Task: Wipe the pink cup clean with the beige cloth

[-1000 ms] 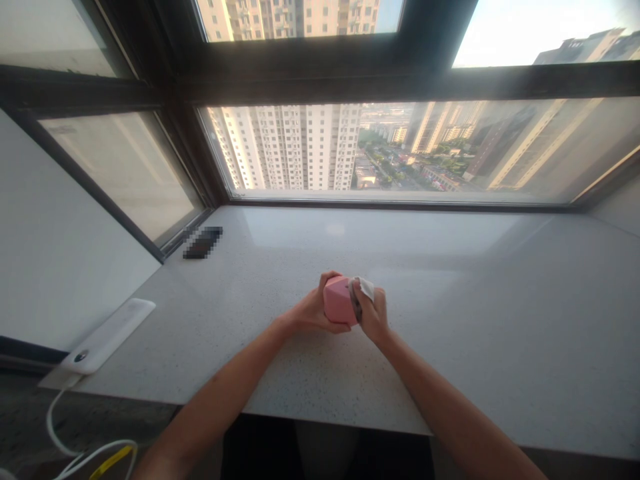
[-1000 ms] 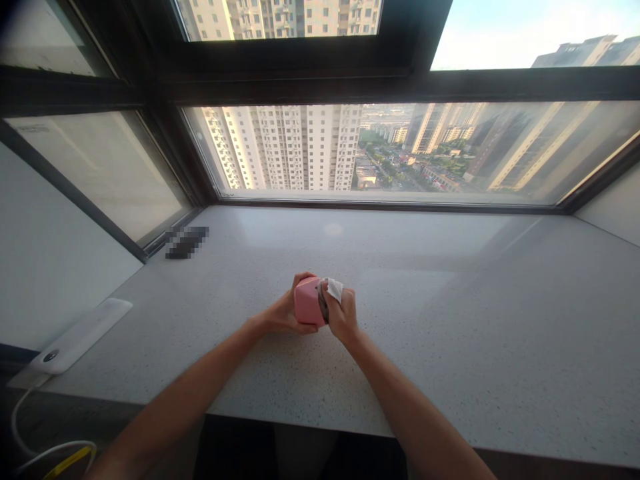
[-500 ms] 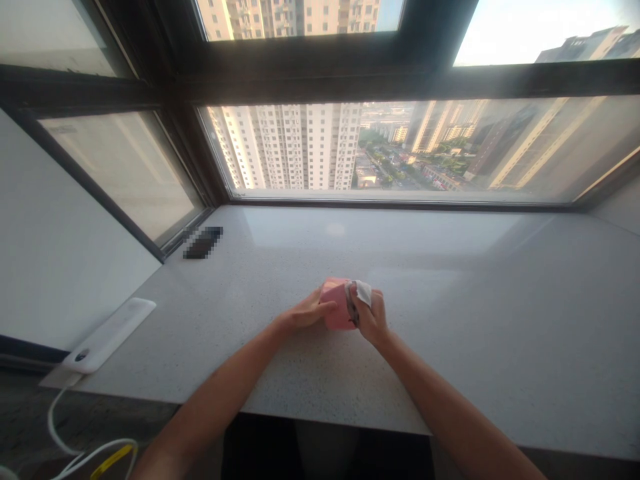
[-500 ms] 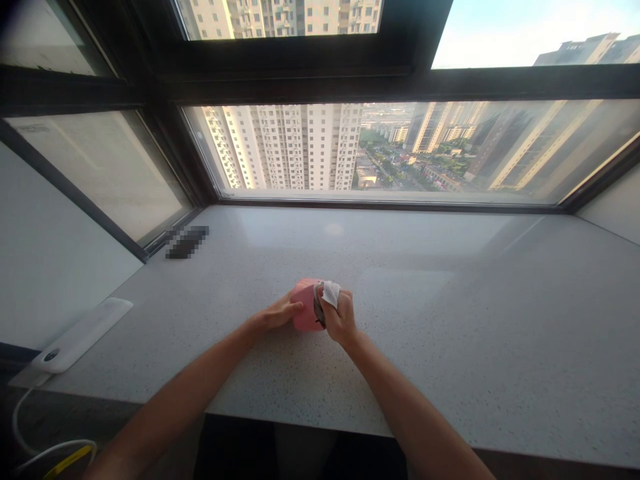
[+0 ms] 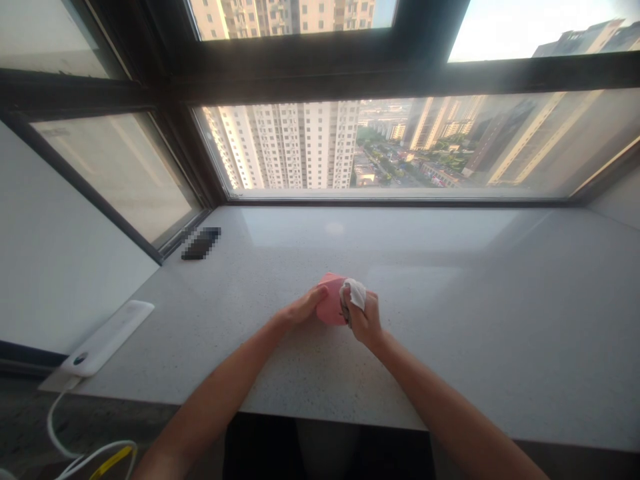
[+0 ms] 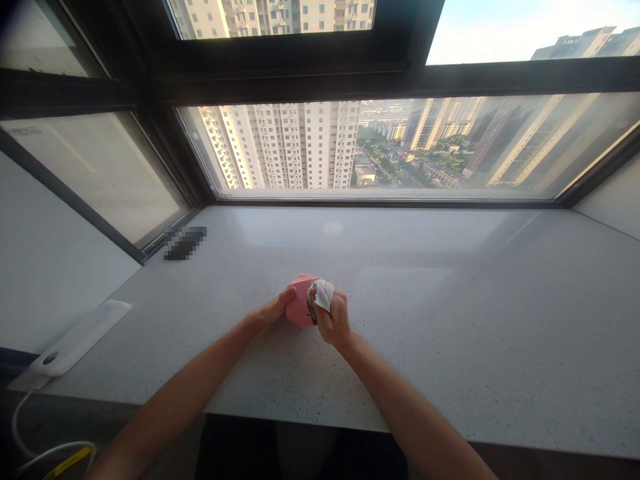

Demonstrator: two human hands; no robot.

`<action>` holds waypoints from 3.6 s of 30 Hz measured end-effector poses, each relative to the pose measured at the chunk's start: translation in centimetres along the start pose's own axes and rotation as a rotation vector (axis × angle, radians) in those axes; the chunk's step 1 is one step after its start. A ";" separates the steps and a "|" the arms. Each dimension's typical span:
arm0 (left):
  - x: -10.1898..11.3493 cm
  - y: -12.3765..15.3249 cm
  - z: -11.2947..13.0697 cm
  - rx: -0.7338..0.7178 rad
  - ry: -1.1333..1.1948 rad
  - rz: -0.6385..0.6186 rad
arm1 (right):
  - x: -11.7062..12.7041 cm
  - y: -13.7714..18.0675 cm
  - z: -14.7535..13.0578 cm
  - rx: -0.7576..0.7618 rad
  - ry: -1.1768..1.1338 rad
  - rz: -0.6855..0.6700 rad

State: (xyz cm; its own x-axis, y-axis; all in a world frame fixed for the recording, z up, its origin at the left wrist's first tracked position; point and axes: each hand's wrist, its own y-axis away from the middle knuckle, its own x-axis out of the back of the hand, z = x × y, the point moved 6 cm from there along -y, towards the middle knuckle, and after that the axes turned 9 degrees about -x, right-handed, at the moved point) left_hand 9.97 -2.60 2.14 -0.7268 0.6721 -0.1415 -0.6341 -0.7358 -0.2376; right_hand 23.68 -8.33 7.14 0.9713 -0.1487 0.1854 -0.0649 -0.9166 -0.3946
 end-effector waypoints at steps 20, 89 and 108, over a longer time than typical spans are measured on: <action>0.8 -0.4 0.2 -0.225 -0.227 0.196 | -0.5 -1.4 2.4 -0.367 -0.202 -0.157; -1.6 -0.4 2.3 -0.294 -0.158 0.189 | -1.1 -1.5 3.6 -0.535 -0.519 -0.067; -1.6 -0.2 1.9 -0.332 -0.161 0.254 | -1.2 -1.5 2.9 -0.462 -0.465 -0.058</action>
State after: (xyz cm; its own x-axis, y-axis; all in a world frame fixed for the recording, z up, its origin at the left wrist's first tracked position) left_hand 10.73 -3.68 4.21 -0.8970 0.4329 -0.0898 -0.3305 -0.7914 -0.5142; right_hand 23.30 -5.71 4.90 0.9671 -0.0128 -0.2539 0.0000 -0.9987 0.0506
